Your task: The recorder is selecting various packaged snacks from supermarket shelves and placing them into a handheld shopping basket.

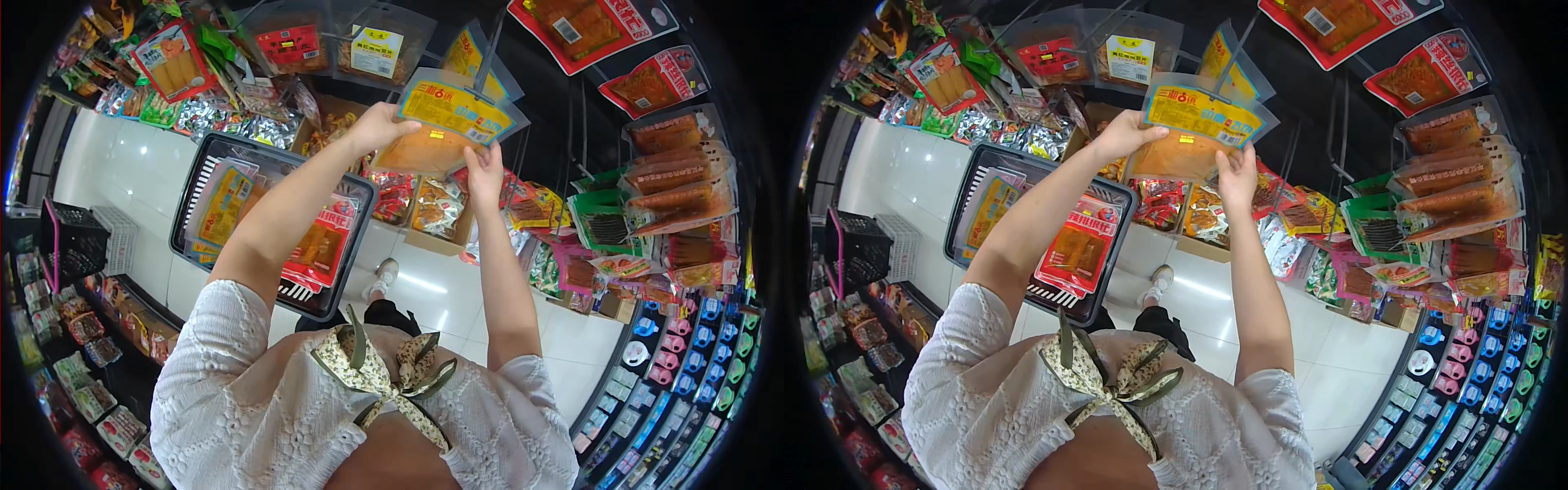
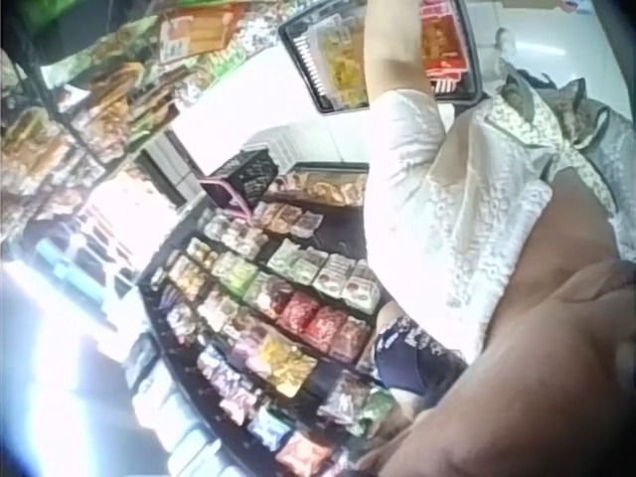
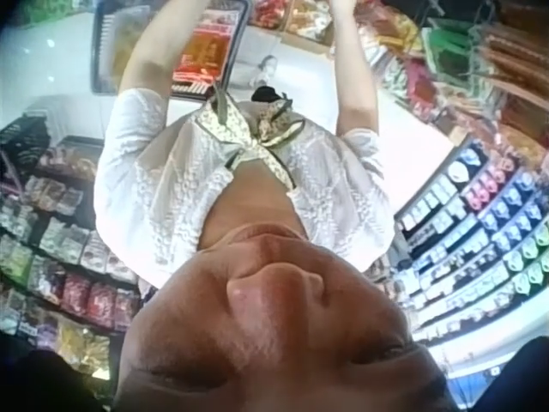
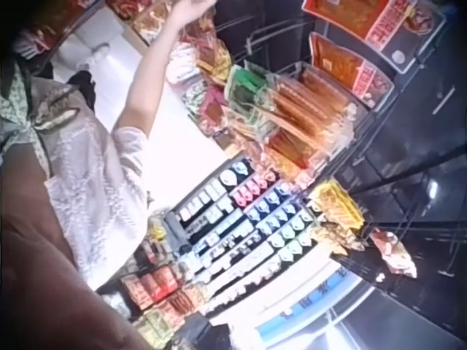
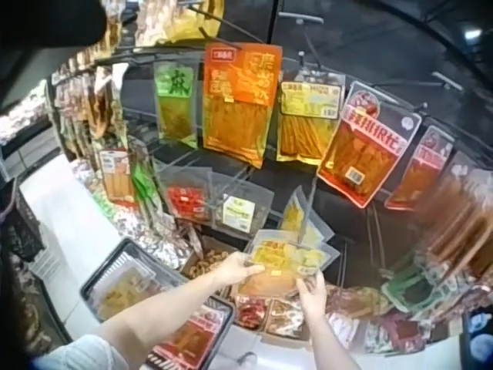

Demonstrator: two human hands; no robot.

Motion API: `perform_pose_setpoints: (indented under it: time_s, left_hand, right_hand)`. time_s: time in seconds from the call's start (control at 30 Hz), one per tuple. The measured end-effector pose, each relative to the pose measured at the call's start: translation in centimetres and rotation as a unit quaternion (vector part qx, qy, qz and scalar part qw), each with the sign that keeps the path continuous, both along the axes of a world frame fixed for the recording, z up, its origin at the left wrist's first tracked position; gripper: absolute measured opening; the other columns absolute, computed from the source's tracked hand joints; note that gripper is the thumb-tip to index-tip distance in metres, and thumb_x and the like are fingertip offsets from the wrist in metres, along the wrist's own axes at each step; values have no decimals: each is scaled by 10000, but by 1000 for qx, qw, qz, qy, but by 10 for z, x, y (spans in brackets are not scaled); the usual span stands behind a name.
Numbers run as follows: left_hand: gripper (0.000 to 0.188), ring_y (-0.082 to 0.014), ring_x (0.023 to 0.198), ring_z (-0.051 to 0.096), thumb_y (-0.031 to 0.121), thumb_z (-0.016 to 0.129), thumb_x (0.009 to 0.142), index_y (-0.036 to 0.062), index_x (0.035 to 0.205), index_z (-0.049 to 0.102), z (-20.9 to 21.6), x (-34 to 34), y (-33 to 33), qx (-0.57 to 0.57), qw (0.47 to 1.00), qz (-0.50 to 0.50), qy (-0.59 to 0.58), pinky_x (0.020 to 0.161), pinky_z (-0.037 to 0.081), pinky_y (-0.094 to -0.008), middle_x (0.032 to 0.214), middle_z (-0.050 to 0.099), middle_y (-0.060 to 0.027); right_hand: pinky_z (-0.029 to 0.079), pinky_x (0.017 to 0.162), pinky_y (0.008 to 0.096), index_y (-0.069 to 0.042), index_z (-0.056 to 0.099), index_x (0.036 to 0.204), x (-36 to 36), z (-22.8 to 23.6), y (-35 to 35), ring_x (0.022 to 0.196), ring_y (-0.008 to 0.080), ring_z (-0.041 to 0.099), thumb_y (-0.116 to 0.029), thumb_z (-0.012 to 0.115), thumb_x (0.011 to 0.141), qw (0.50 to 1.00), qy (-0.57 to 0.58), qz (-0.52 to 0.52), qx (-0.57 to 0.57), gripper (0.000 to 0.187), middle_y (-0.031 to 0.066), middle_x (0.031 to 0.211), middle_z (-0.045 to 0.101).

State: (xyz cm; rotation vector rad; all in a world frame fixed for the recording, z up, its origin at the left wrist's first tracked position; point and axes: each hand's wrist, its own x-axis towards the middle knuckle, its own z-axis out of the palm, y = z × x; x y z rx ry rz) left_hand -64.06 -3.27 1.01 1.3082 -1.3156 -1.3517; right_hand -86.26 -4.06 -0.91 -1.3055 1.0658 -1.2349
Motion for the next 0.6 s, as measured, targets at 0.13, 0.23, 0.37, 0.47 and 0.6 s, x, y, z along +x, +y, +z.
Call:
perform_pose_setpoints:
  time_s: [0.13, 0.23, 0.37, 0.47, 0.6]
  left_hand:
    - [237, -91, 846, 553, 134, 576, 822, -10, 1010, 589, 23, -5, 29, 0, 998, -2, 60, 776, 432, -248, 944, 620, -57]
    - [219, -83, 769, 564, 162, 610, 798, -1, 945, 620, 38, 2, 58, 33, 987, 10, 157, 685, 453, -229, 867, 634, -63]
    - [204, -79, 805, 561, 147, 562, 832, 3, 969, 605, 40, 26, 100, 65, 987, -16, 148, 731, 445, -243, 890, 622, -32]
    - [193, -72, 780, 556, 150, 567, 827, 15, 956, 616, 44, 45, 134, 34, 989, 8, 144, 708, 441, -231, 876, 624, -27]
    - [193, -76, 835, 554, 126, 557, 828, 19, 979, 612, 54, 74, 174, 18, 981, 38, 188, 768, 434, -244, 916, 623, -31]
  right_hand:
    - [408, 817, 246, 33, 383, 1198, -5, 15, 31, 936, 138, 542, -26, 530, 820, 999, -40, 1, 24, 410, 105, 1024, 568]
    - [407, 809, 238, 25, 437, 1148, -2, 38, 66, 917, 123, 546, -33, 537, 821, 997, -48, 13, 50, 348, 91, 1008, 579]
    - [416, 786, 232, 10, 484, 1096, 14, 64, 113, 880, 105, 554, -32, 541, 821, 996, -42, 26, 75, 284, 78, 975, 597]
    - [412, 794, 229, 1, 505, 1074, 26, 73, 137, 882, 103, 555, -25, 544, 815, 994, -50, 53, 78, 263, 76, 977, 599]
    - [426, 742, 202, -3, 529, 1036, 55, 83, 154, 836, 81, 557, -34, 568, 809, 990, -42, 115, 76, 233, 56, 952, 603]
